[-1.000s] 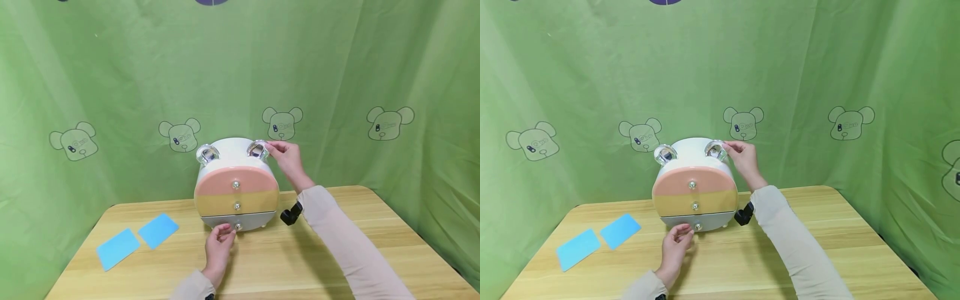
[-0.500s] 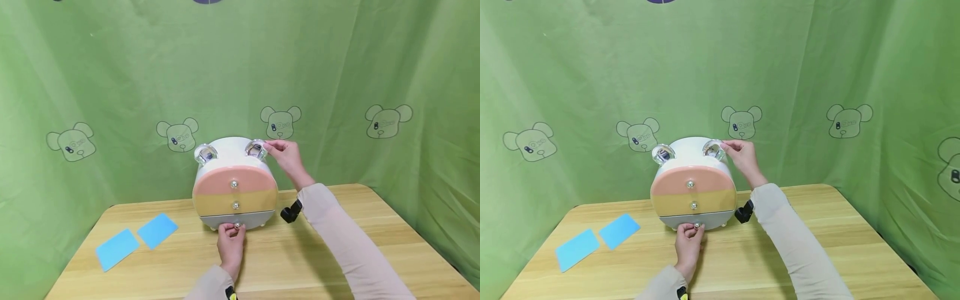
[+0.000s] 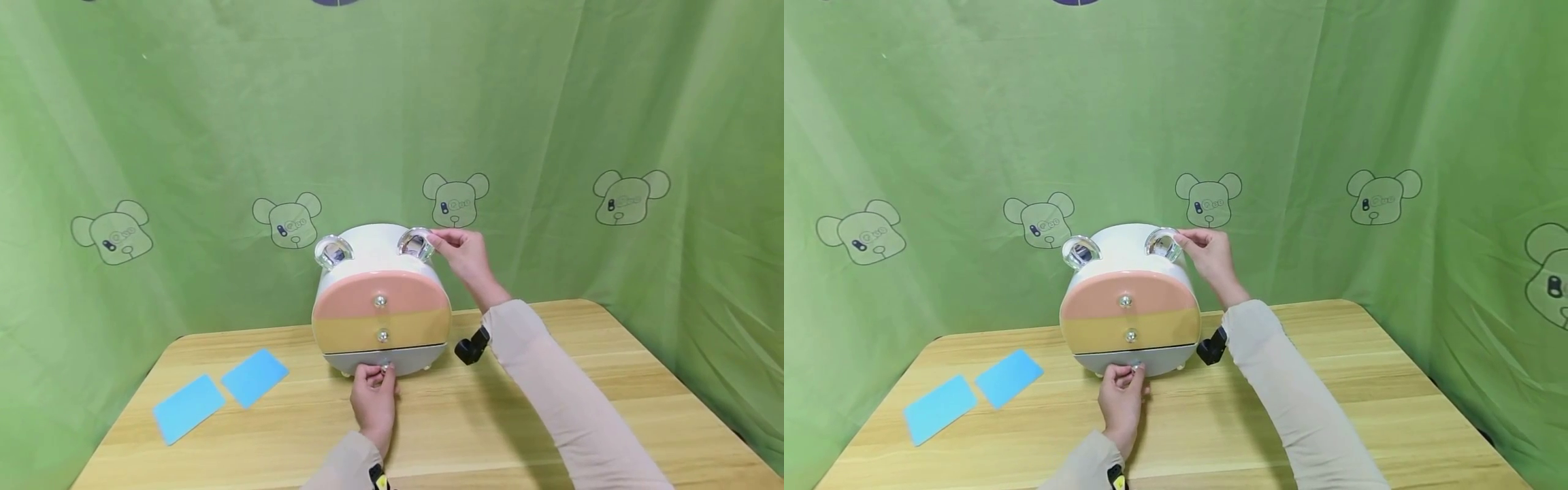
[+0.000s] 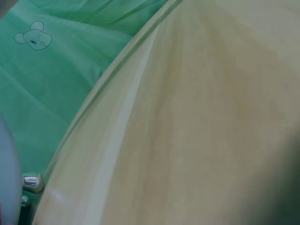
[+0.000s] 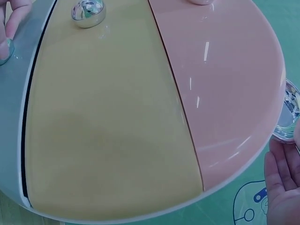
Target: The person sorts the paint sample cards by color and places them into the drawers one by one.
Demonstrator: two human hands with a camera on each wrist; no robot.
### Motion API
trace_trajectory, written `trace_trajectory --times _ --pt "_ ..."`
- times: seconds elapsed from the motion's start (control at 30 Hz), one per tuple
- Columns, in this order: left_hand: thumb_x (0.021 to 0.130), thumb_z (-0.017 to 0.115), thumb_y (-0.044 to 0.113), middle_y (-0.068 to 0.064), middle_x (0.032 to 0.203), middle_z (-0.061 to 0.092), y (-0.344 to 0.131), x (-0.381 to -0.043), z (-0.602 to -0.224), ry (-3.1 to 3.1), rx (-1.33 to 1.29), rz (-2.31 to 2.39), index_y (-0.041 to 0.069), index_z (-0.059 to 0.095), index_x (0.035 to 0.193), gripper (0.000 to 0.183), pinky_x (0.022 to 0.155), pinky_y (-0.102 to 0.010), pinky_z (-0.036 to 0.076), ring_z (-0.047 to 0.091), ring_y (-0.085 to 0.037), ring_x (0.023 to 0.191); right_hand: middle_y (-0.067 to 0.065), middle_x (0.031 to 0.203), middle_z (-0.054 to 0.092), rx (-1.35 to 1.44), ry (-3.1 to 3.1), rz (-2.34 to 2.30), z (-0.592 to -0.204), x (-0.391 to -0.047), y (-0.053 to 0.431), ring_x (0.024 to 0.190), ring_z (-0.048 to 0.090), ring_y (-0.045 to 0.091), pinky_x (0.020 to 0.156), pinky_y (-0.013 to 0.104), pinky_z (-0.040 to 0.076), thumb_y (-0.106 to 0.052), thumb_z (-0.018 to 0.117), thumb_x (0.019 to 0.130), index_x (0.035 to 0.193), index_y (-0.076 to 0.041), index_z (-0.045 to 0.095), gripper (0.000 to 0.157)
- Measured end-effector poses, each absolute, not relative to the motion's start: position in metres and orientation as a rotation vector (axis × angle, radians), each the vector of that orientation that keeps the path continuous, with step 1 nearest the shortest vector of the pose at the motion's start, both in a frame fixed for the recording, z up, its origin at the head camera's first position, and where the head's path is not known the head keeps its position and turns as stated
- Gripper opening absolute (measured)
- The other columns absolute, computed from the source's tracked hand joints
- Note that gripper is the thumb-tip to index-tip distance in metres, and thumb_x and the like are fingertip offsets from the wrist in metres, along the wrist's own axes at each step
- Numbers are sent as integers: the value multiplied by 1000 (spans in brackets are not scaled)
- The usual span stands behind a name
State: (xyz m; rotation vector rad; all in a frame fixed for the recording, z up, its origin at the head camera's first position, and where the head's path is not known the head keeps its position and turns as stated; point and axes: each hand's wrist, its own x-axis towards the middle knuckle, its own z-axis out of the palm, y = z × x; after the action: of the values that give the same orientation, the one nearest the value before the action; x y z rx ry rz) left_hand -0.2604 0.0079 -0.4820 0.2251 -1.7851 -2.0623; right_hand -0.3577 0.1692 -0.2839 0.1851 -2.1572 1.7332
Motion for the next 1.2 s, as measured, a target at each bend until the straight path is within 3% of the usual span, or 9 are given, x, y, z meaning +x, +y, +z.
trace_trajectory --times 0.23,0.53,0.93,1.2 --pt "80 73 8 -11 77 65 6 -243 -480 -1758 229 -2164 -3 53 90 25 46 -27 53 58 -14 53 1 88 69 181 -2149 1740 -284 -358 169 75 61 11 68 17 54 -19 71 84 106 -2 68 28" --pt "80 74 10 -12 79 67 0 -204 -479 -1789 235 -2206 -4 53 90 27 44 -25 53 57 -12 51 4 92 70 178 -2156 1725 -284 -358 171 81 63 20 67 18 53 -21 71 84 106 -3 68 29" --pt "77 75 12 -12 78 69 0 -166 -479 -1832 388 -2241 -1 51 89 30 37 -23 48 54 -10 39 -3 88 70 175 -2158 1725 -282 -359 169 74 60 6 69 17 52 -22 71 84 107 -2 67 31" --pt "76 75 8 -14 79 70 -1 -153 -480 -1833 462 -2277 0 51 88 29 37 -22 47 54 -12 38 -1 90 71 171 -2153 1739 -284 -358 170 79 62 11 70 17 53 -22 71 84 107 -3 68 30"
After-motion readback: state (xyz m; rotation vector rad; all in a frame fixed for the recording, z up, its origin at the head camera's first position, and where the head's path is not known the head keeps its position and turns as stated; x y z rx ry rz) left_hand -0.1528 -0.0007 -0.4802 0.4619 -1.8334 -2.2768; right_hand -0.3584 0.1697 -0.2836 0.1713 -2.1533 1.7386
